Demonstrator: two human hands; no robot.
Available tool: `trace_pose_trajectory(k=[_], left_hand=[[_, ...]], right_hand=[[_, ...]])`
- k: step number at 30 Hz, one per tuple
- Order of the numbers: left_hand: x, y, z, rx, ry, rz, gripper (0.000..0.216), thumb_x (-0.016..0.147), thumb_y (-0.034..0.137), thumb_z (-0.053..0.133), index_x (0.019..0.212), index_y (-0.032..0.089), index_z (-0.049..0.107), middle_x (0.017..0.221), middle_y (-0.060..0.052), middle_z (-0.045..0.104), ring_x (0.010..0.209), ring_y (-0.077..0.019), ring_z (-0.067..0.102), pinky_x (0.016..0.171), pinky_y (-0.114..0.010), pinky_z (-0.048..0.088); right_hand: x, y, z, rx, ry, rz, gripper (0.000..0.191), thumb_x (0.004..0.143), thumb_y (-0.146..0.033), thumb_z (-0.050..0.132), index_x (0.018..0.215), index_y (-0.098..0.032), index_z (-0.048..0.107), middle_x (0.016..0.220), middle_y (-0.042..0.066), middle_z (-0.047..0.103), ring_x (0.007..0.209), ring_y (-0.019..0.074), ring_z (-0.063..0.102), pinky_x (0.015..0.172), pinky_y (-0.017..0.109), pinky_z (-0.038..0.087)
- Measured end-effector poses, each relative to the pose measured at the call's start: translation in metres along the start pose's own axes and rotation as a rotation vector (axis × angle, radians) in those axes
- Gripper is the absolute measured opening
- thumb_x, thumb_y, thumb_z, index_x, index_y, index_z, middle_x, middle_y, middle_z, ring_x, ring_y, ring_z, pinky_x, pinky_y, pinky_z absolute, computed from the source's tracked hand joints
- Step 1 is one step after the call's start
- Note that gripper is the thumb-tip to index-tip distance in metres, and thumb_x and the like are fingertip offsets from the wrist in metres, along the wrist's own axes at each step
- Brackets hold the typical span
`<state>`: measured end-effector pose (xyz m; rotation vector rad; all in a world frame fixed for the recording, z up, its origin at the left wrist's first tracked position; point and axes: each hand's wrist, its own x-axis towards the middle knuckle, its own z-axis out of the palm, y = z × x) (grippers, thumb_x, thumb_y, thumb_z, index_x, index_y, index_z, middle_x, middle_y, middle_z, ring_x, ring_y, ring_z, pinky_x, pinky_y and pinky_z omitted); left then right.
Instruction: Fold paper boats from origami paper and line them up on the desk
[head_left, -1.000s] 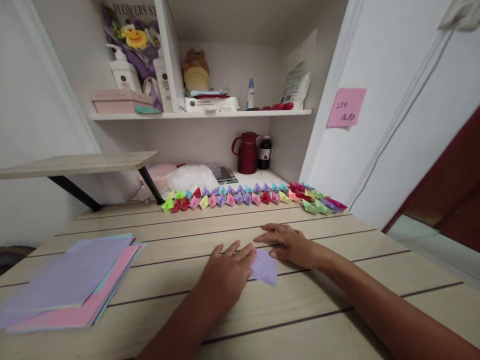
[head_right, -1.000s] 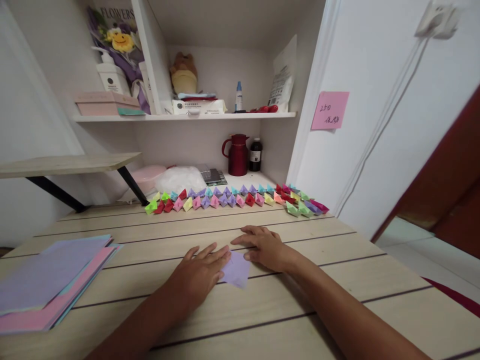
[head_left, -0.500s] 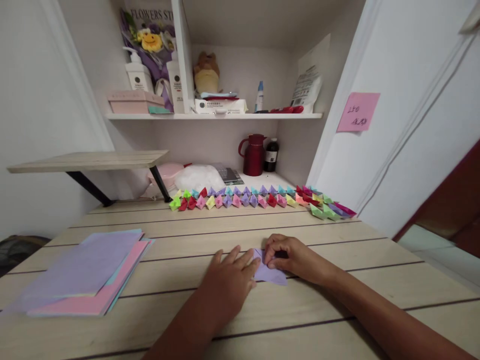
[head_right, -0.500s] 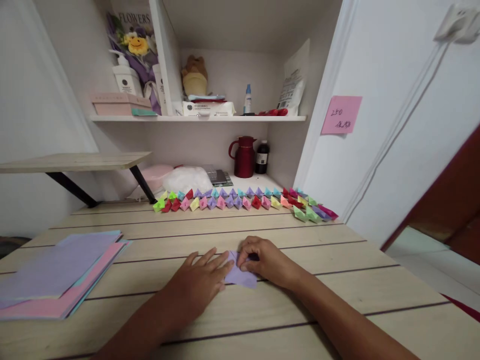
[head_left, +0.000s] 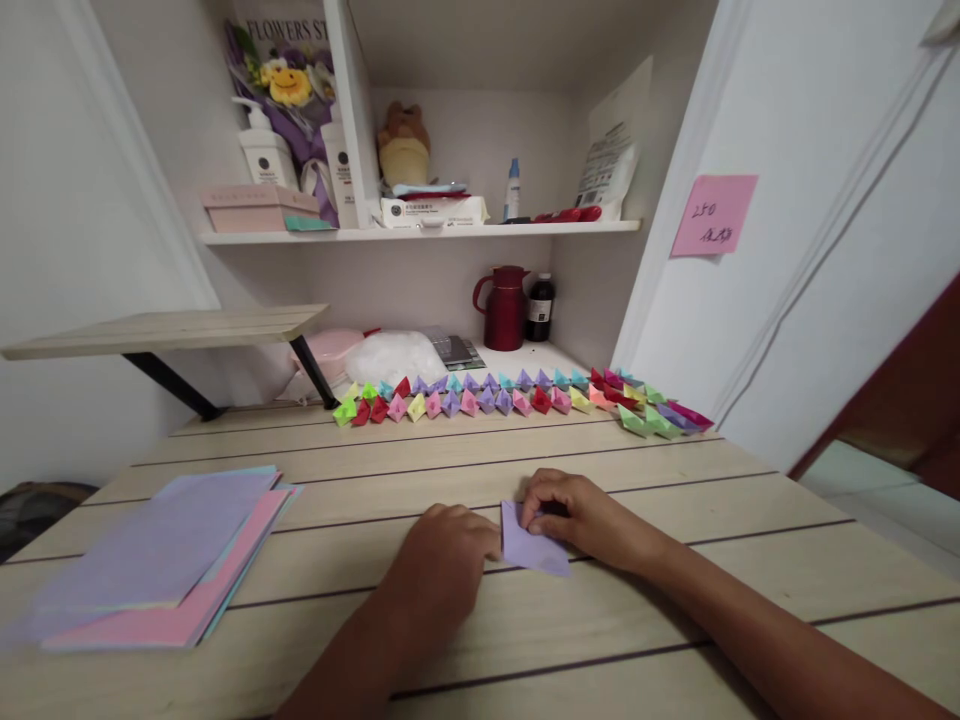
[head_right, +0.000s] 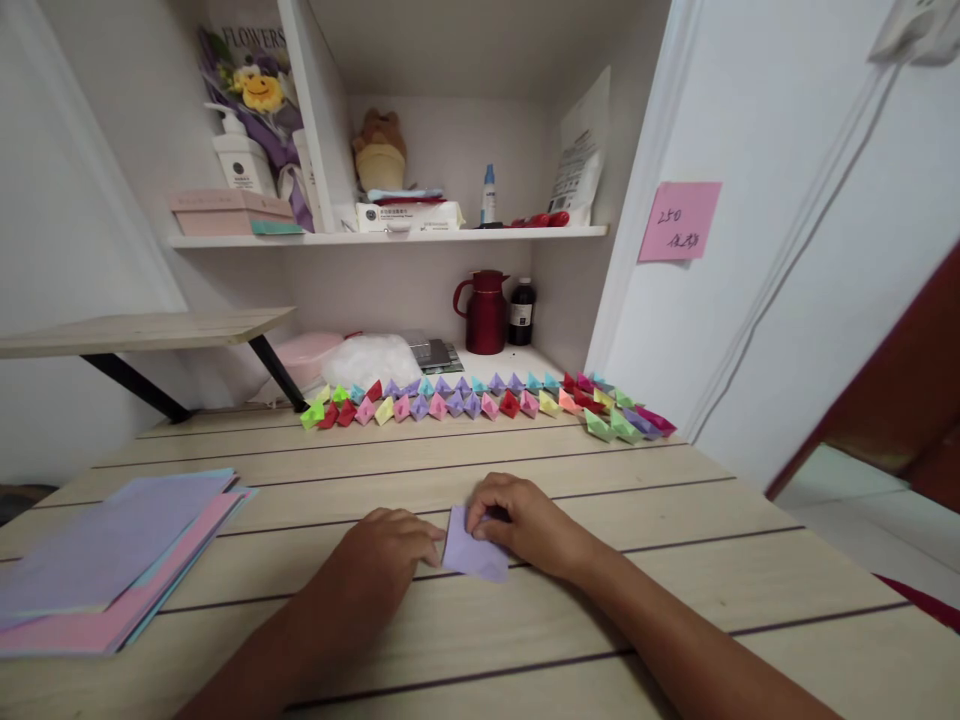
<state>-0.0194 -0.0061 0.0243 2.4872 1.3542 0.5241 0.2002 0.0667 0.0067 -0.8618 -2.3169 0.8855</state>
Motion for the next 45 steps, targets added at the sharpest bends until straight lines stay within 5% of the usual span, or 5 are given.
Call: trace_pose_trajectory(k=[10,16,24,35,45], left_hand=[[0.013,0.010,0.026,0.003,0.154,-0.238,0.040,0.082,0.028,0.061,0.120,0.019,0.053,0.120,-0.008,0.062,0.111,-0.0251,0.053,0.096,-0.040,0.038],[0.013,0.009,0.038,0.063,0.146,-0.228,0.053,0.076,0.032,0.071,0.123,0.016,0.051,0.126,-0.009,0.057,0.117,-0.0272,0.048,0.102,-0.043,0.033],[0.011,0.011,0.040,0.047,0.173,-0.222,0.045,0.077,0.030,0.068,0.118,0.018,0.053,0.126,-0.007,0.057,0.118,-0.0255,0.047,0.104,-0.042,0.032],[0.012,0.013,0.041,-0.005,0.170,-0.235,0.058,0.071,0.029,0.073,0.123,0.017,0.050,0.128,-0.011,0.056,0.120,-0.0291,0.046,0.105,-0.046,0.030],[0.018,0.006,0.036,-0.327,0.297,-0.300,0.010,0.066,0.018,0.076,0.071,0.023,0.068,0.105,-0.003,0.066,0.108,-0.0237,0.056,0.099,-0.044,0.036]], right_hand=[[0.000,0.003,0.001,-0.187,0.008,0.068,0.056,0.075,-0.016,0.062,0.129,-0.022,0.051,0.105,0.008,0.055,0.095,0.0217,0.054,0.087,0.036,0.044],[-0.001,-0.004,-0.005,-0.290,-0.069,0.113,0.035,0.072,-0.017,0.066,0.106,-0.025,0.063,0.132,0.008,0.046,0.123,0.0294,0.040,0.102,0.046,0.030],[-0.001,-0.008,-0.011,-0.104,-0.125,0.039,0.017,0.070,-0.012,0.066,0.083,-0.021,0.058,0.101,0.003,0.063,0.100,0.0222,0.053,0.087,0.035,0.040],[-0.004,0.005,-0.004,0.213,-0.131,0.173,0.052,0.071,-0.014,0.065,0.122,-0.023,0.055,0.081,-0.002,0.054,0.071,0.0137,0.052,0.065,0.025,0.043],[-0.008,-0.031,-0.005,0.274,-0.103,0.072,0.046,0.080,-0.021,0.062,0.124,-0.027,0.054,0.081,-0.001,0.056,0.073,0.0140,0.054,0.067,0.026,0.045]])
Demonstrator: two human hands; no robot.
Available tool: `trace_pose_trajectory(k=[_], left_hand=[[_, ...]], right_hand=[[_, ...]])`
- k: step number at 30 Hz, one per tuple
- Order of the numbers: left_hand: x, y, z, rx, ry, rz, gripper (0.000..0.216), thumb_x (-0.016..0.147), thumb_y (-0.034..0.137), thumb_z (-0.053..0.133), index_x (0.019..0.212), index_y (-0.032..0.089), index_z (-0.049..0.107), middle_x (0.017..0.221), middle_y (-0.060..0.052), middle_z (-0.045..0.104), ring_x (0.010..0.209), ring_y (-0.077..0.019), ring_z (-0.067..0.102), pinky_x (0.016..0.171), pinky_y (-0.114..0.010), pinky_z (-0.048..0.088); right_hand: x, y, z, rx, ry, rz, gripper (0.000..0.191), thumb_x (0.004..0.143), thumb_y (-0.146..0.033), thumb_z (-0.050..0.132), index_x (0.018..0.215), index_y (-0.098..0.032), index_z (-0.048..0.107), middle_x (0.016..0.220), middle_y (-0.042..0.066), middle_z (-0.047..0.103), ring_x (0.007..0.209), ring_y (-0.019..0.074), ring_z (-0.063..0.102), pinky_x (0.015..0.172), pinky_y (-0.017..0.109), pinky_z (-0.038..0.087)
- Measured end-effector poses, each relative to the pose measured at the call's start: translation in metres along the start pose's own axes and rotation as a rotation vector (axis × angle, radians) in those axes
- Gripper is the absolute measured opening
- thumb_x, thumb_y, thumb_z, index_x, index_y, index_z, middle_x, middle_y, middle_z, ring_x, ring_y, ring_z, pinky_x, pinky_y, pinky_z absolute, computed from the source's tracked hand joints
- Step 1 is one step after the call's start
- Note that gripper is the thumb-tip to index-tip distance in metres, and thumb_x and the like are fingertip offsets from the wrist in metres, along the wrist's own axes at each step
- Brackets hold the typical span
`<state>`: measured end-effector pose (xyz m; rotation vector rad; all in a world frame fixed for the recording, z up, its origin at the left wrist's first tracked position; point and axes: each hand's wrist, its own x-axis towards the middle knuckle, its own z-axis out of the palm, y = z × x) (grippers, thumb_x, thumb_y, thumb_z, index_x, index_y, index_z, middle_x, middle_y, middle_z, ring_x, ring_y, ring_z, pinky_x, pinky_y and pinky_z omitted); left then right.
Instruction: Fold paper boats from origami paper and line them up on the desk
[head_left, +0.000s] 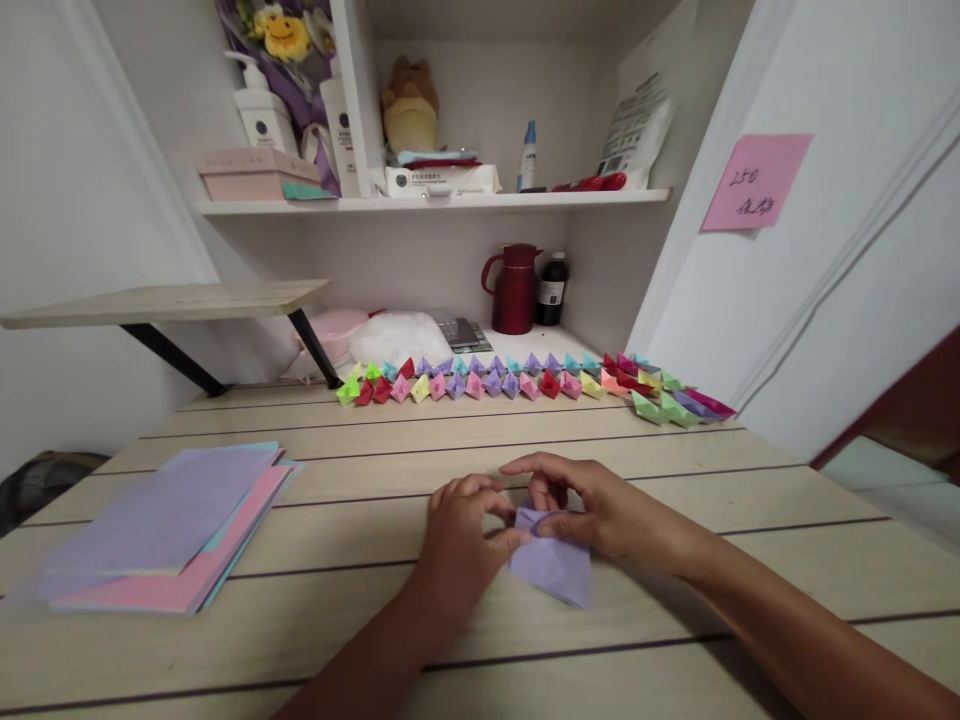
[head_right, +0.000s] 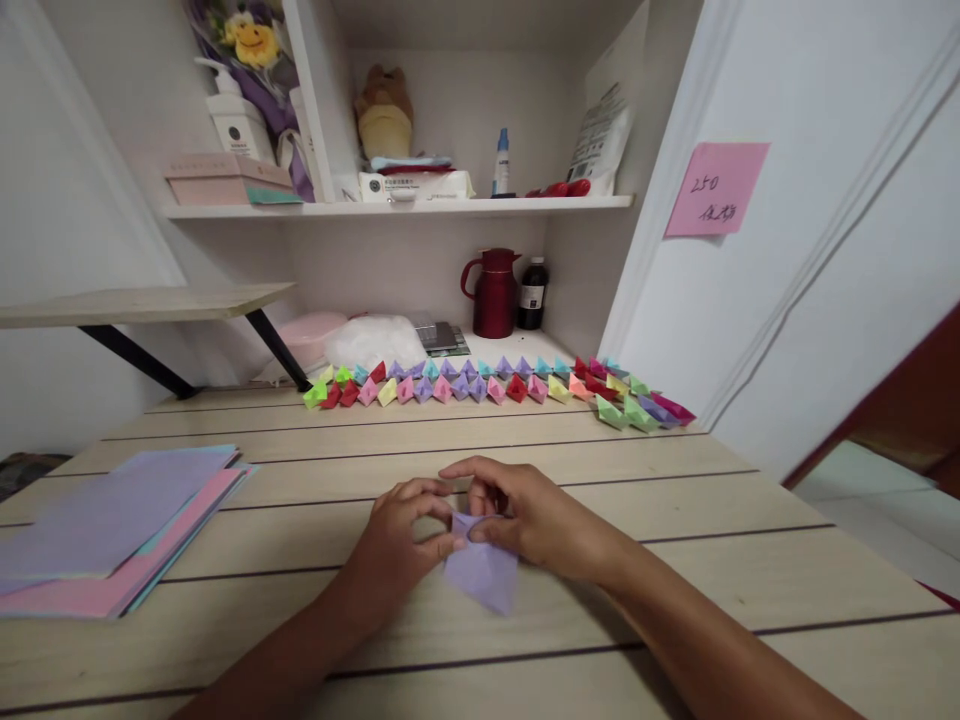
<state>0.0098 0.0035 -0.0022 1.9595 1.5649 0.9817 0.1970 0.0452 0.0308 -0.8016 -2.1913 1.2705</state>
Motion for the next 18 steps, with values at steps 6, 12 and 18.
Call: trace_pose_trajectory(k=[6,12,18], left_hand=[[0.004,0.001,-0.001,-0.159,0.091,-0.049,0.016,0.066,0.006,0.067,0.060,0.020,0.063,0.099,-0.002,0.065,0.100,-0.0192,0.061,0.094,-0.036,0.043],[0.002,0.004,-0.004,-0.077,0.053,0.035,0.011,0.081,0.020,0.055,0.073,0.021,0.062,0.092,-0.003,0.066,0.096,-0.0201,0.060,0.092,-0.037,0.043],[-0.003,0.003,-0.003,0.048,-0.030,0.094,0.017,0.080,0.034,0.062,0.093,0.024,0.060,0.111,-0.003,0.063,0.112,-0.0233,0.053,0.099,-0.043,0.034]], right_hand=[[0.006,0.011,0.001,-0.231,0.237,-0.111,0.049,0.076,-0.024,0.069,0.123,-0.029,0.056,0.123,0.007,0.052,0.115,0.0241,0.049,0.097,0.038,0.040],[0.001,0.017,-0.024,-0.276,0.309,0.045,0.036,0.086,-0.042,0.056,0.117,-0.024,0.061,0.120,0.009,0.057,0.112,0.0271,0.053,0.095,0.044,0.041],[-0.010,0.014,-0.044,-0.362,0.071,0.025,0.055,0.068,-0.045,0.075,0.118,-0.027,0.061,0.123,0.006,0.057,0.118,0.0285,0.048,0.100,0.043,0.037]])
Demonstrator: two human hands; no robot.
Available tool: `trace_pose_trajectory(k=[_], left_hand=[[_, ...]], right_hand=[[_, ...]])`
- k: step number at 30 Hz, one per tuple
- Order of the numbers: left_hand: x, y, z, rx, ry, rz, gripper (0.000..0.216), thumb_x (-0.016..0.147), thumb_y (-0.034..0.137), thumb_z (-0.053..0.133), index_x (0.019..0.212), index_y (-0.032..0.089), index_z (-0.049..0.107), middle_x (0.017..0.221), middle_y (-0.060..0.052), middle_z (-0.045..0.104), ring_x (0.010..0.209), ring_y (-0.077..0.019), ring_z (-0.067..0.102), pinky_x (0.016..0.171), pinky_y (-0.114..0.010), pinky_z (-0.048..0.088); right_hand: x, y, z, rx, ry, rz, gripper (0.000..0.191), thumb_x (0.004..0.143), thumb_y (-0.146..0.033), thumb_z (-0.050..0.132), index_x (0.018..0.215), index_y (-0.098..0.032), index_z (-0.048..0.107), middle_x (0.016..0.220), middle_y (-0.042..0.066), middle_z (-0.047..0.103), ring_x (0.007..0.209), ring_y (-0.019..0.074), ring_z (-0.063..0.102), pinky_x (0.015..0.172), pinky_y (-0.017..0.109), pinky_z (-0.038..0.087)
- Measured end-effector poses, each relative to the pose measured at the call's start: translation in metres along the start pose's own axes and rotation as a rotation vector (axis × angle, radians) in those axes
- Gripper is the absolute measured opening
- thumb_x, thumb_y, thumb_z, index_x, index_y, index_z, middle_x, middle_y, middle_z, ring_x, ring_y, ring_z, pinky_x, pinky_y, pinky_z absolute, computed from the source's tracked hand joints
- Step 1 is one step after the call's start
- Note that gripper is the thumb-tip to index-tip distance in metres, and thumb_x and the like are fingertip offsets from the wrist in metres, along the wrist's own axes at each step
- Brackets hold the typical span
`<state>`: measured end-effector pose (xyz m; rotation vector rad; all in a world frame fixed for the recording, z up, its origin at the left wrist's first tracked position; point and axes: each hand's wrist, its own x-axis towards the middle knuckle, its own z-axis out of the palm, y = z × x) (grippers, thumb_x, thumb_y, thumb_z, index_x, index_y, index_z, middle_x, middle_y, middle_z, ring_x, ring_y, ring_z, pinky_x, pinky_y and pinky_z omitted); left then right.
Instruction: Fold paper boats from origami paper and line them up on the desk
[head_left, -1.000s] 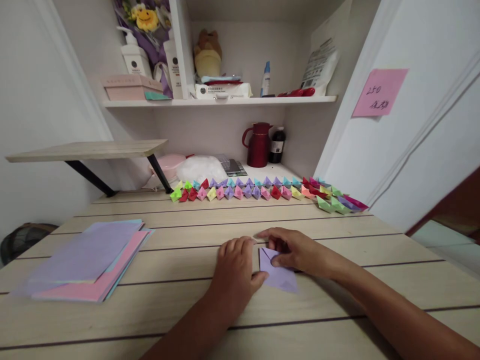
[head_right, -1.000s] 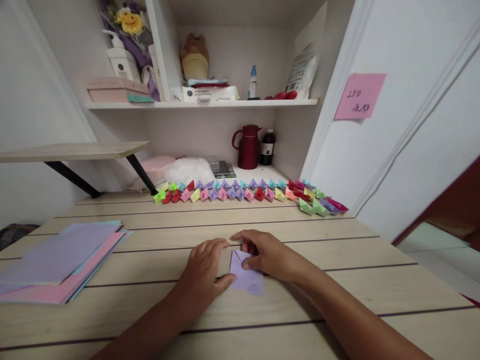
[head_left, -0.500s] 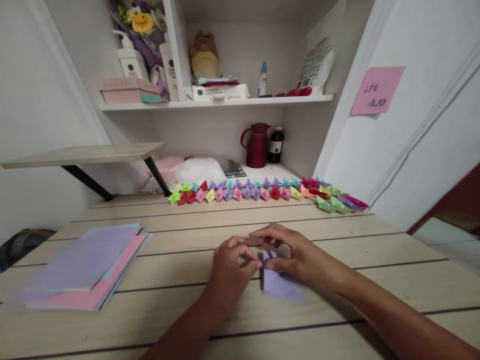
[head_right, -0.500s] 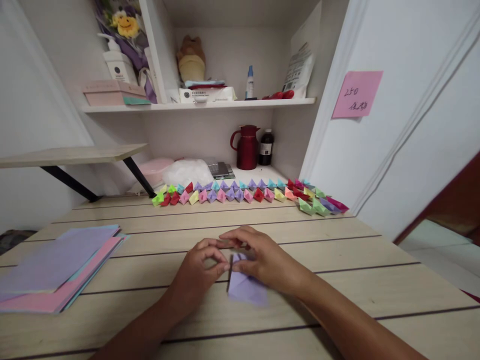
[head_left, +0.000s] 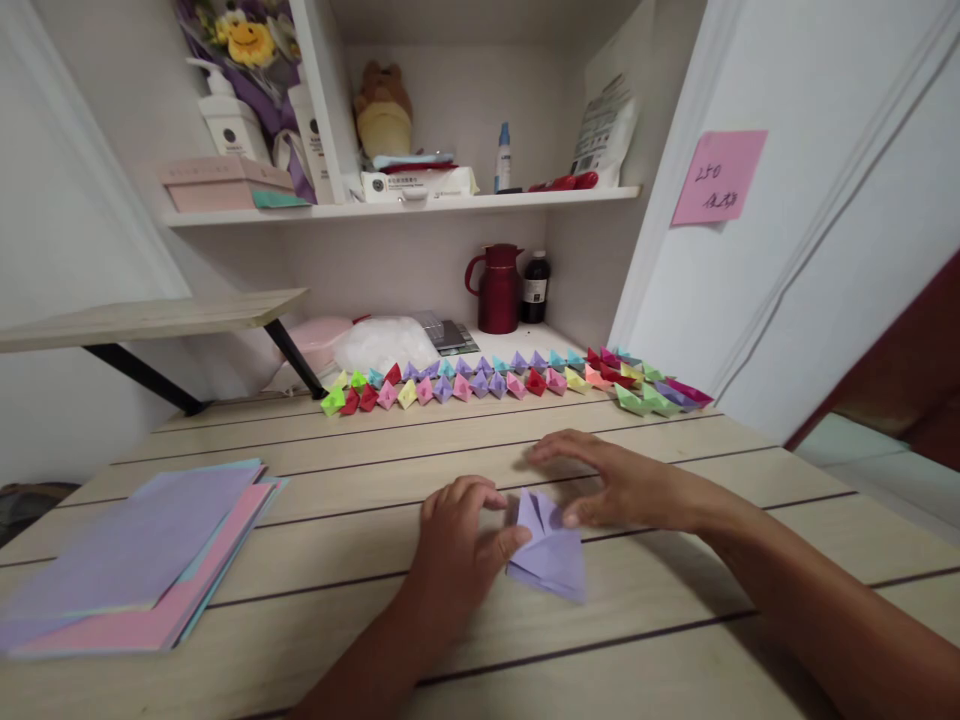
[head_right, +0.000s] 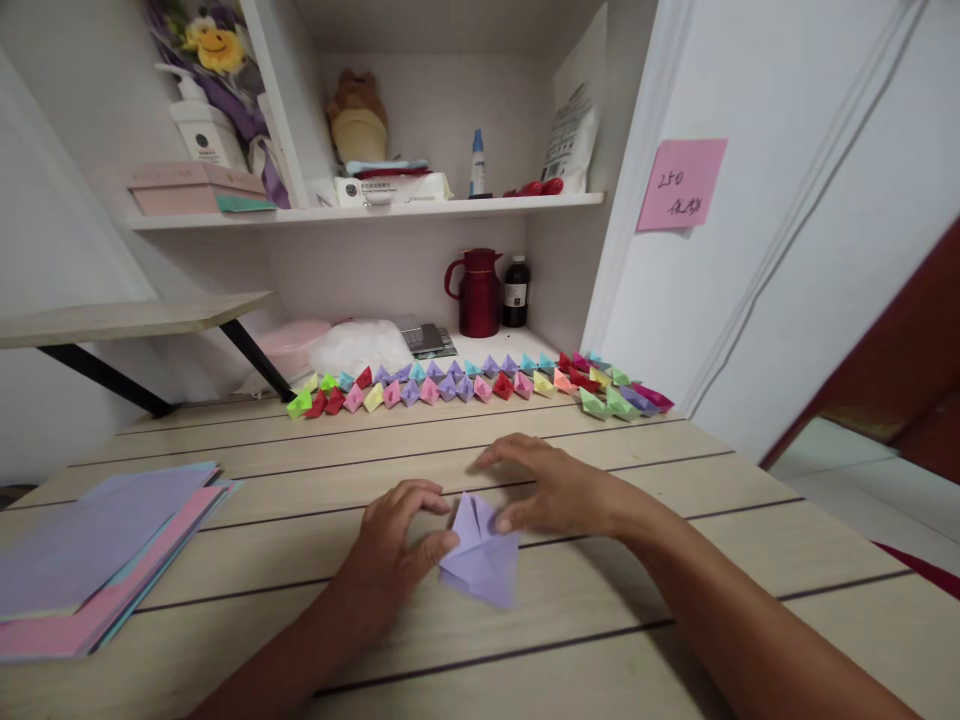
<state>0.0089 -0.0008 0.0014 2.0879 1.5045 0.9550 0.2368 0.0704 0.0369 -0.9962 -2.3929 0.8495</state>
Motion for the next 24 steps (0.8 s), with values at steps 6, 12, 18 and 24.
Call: trace_pose_trajectory(k=[6,12,18,24], left_hand=[[-0.001,-0.005,0.007,0.082,-0.063,0.030,0.026,0.067,0.023,0.075,0.089,0.025,0.060,0.118,-0.002,0.059,0.116,-0.0251,0.050,0.101,-0.045,0.030],[0.000,0.000,0.004,-0.068,0.010,-0.139,0.068,0.064,0.023,0.076,0.125,0.024,0.046,0.118,-0.007,0.059,0.115,-0.0263,0.051,0.100,-0.043,0.034],[0.008,-0.009,0.000,-0.488,-0.036,-0.272,0.083,0.064,0.023,0.075,0.136,0.018,0.034,0.106,-0.008,0.060,0.095,-0.0198,0.058,0.085,-0.034,0.046],[0.008,-0.011,-0.008,-0.687,-0.078,-0.272,0.062,0.071,0.017,0.067,0.128,0.018,0.044,0.079,0.001,0.056,0.071,-0.0113,0.052,0.066,-0.024,0.043]], right_hand=[[0.008,0.001,0.023,0.011,-0.044,-0.008,0.012,0.068,-0.026,0.076,0.075,-0.021,0.067,0.105,0.004,0.065,0.105,0.0241,0.055,0.092,0.038,0.041],[0.007,-0.019,0.028,-0.020,-0.009,-0.174,0.006,0.080,-0.030,0.068,0.081,-0.025,0.069,0.113,0.004,0.063,0.111,0.0236,0.052,0.097,0.041,0.037],[0.007,-0.015,0.028,-0.154,0.027,-0.256,0.007,0.083,-0.027,0.064,0.087,-0.027,0.070,0.123,0.005,0.058,0.116,0.0273,0.047,0.099,0.047,0.033],[0.008,-0.019,0.033,0.045,0.075,-0.170,0.007,0.082,-0.024,0.062,0.088,-0.024,0.066,0.119,0.006,0.058,0.113,0.0254,0.051,0.096,0.040,0.039]])
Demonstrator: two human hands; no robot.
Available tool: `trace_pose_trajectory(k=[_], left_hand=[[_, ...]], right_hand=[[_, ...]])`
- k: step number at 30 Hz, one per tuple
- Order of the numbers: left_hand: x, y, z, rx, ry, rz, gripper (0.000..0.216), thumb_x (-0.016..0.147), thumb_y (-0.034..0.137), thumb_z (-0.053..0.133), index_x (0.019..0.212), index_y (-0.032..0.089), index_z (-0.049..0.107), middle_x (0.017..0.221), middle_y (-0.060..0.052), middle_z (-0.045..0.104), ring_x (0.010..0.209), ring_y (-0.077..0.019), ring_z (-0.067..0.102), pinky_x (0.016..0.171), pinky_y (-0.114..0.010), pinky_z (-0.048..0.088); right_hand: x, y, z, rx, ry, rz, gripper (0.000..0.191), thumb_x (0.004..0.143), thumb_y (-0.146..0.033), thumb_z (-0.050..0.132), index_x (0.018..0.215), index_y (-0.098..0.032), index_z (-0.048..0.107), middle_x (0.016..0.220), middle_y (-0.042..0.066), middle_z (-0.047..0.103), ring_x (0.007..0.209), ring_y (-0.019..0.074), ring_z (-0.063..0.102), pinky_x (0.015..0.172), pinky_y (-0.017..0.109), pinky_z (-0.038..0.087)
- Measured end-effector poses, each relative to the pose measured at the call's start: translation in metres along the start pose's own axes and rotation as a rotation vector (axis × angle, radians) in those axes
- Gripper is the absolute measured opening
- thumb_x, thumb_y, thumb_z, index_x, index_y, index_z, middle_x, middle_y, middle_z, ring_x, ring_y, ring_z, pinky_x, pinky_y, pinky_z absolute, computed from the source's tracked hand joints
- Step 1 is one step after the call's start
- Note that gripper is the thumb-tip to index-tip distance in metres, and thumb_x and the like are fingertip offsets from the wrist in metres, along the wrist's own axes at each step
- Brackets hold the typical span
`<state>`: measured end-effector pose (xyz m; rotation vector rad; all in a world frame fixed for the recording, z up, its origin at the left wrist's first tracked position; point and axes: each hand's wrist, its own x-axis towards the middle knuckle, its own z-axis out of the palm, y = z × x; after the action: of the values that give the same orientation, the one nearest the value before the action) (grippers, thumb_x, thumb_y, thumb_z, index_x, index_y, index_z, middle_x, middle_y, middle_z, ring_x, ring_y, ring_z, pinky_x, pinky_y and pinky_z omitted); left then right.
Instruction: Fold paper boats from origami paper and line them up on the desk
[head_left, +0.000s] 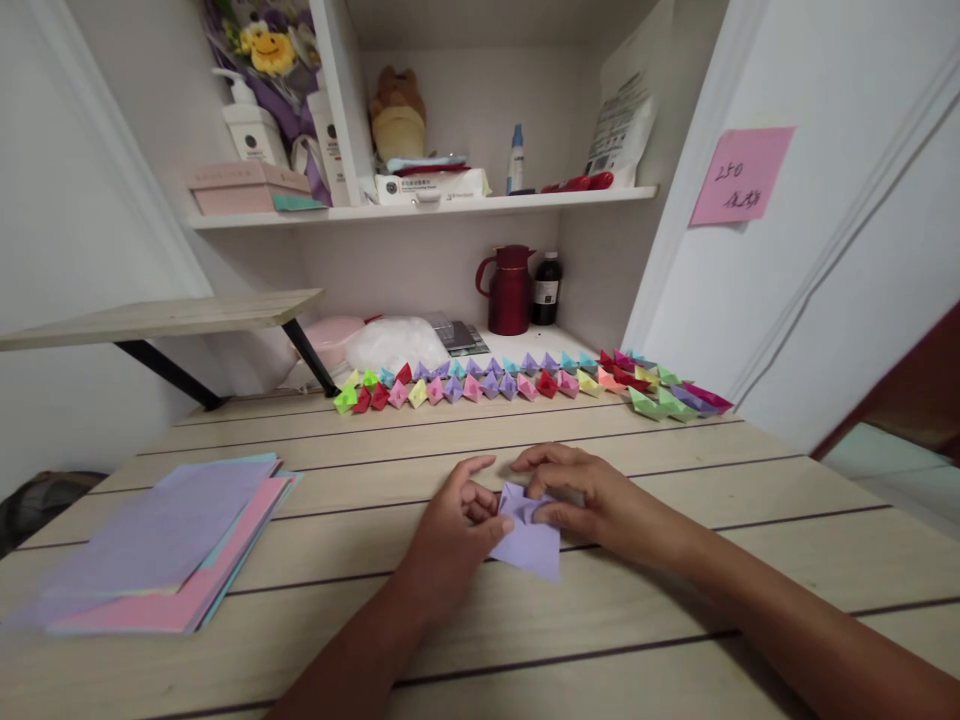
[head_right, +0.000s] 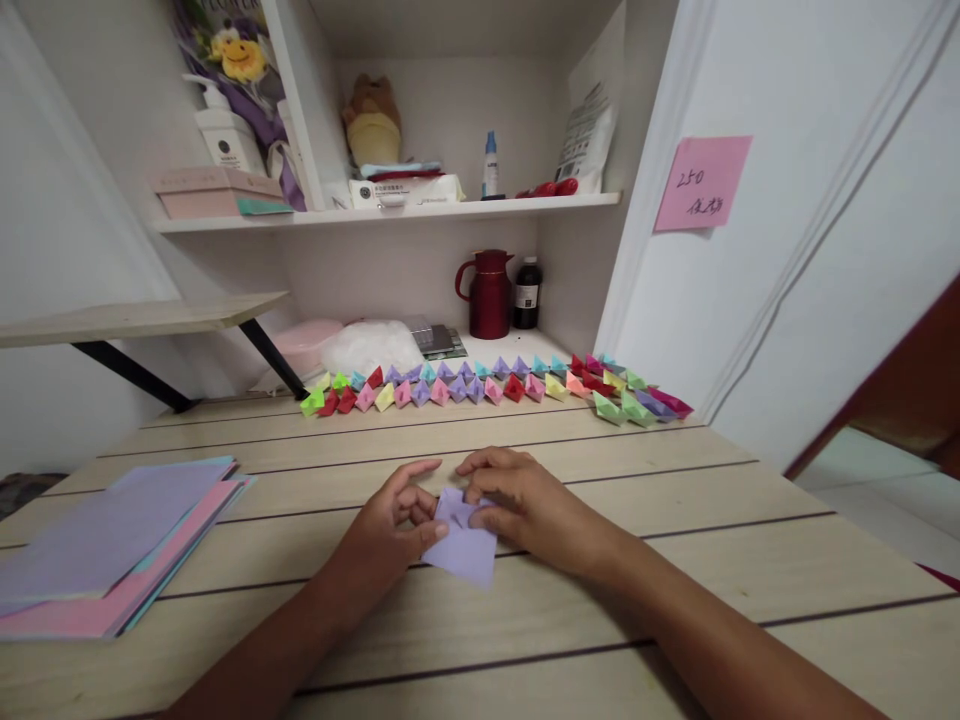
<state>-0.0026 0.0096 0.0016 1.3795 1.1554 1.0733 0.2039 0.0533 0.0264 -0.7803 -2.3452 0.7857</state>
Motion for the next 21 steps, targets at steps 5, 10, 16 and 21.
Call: trace_pose_trajectory(k=[5,10,16,21], left_hand=[[0.003,-0.003,0.002,-0.135,0.051,0.039,0.059,0.071,0.017,0.068,0.125,0.018,0.045,0.073,0.004,0.052,0.062,-0.0085,0.048,0.059,-0.022,0.040],[0.003,0.000,0.009,-0.184,0.080,0.041,0.060,0.068,0.018,0.069,0.124,0.018,0.045,0.071,0.005,0.053,0.061,-0.0096,0.049,0.059,-0.022,0.040],[-0.004,0.014,0.017,0.010,0.172,0.023,0.018,0.066,0.021,0.069,0.083,0.015,0.063,0.065,0.002,0.056,0.063,-0.0116,0.050,0.061,-0.022,0.040],[-0.003,0.011,0.017,-0.087,0.211,0.008,0.024,0.069,0.033,0.069,0.060,0.015,0.057,0.055,0.002,0.055,0.053,-0.0097,0.046,0.053,-0.021,0.034]], right_hand=[[0.004,-0.006,0.012,0.341,0.067,0.216,0.041,0.079,-0.024,0.065,0.118,-0.026,0.052,0.104,0.003,0.061,0.086,0.0186,0.058,0.073,0.029,0.047],[0.009,0.001,0.024,0.664,0.124,0.292,0.057,0.075,-0.024,0.067,0.127,-0.024,0.044,0.076,-0.003,0.053,0.058,0.0109,0.049,0.052,0.022,0.038],[0.004,-0.017,0.017,0.302,0.182,0.260,0.060,0.074,-0.012,0.058,0.131,-0.029,0.046,0.083,-0.001,0.057,0.061,0.0116,0.050,0.054,0.022,0.038],[0.004,-0.023,0.017,0.421,0.211,0.286,0.070,0.073,-0.016,0.066,0.136,-0.030,0.039,0.081,-0.002,0.054,0.061,0.0117,0.049,0.053,0.022,0.039]])
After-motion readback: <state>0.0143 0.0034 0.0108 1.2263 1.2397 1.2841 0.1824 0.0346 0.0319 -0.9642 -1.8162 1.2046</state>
